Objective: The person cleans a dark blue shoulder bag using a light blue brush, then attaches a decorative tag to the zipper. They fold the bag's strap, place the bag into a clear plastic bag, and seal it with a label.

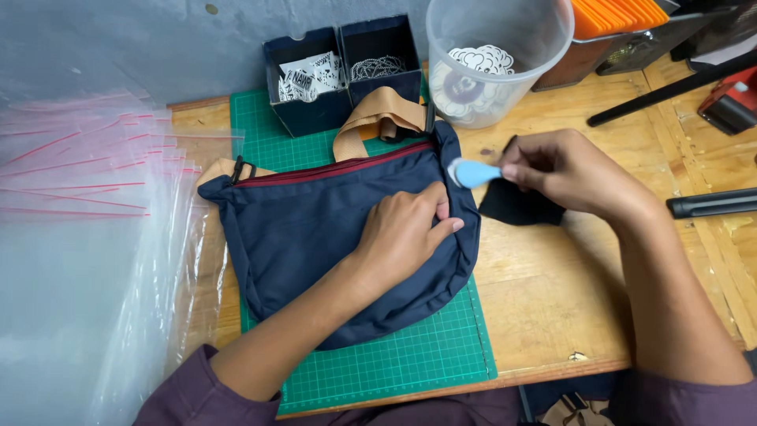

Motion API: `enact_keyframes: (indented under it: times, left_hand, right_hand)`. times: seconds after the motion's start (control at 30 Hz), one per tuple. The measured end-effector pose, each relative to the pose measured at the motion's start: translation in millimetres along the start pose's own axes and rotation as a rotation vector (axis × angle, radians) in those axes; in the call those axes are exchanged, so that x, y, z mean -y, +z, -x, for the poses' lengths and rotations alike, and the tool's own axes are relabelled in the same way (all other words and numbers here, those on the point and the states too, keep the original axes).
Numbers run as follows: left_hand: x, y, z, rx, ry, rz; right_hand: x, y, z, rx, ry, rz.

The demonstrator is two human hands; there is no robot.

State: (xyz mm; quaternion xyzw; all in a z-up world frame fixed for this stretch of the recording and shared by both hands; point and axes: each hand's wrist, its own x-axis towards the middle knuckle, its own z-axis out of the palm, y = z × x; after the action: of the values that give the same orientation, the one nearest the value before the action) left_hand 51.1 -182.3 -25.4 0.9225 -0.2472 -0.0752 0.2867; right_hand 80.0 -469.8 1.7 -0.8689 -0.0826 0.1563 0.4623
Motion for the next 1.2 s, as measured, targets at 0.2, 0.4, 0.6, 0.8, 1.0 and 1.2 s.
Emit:
enact_keyframes:
  times: [0.2, 0.4, 0.6, 0.8, 1.0, 1.2]
  left_hand:
    - [13, -5, -3, 0.002, 0.118, 0.069]
    - [-17, -57, 18, 0.294, 0.115, 0.017]
    - [-19, 0, 53, 0.09, 0.299, -0.213]
    - [-16, -40, 43, 0.307, 0.127, 0.213]
    - [1, -48, 34, 0.327, 0.003, 0.411]
    - [9, -42, 30, 0.335, -0.035, 0.409]
  right_hand:
    - [41, -4, 29, 0.529, 0.141, 0.142]
    - [35, -15, 34, 0.209, 0.218, 0.281]
    - [44, -17, 35, 0.243, 0.195, 0.294]
    - [36, -20, 37, 0.271, 0.09, 0.238]
    - [40, -18, 39, 0.226, 0.097, 0.276]
    - [94, 65, 45, 0.495, -0.29, 0.254]
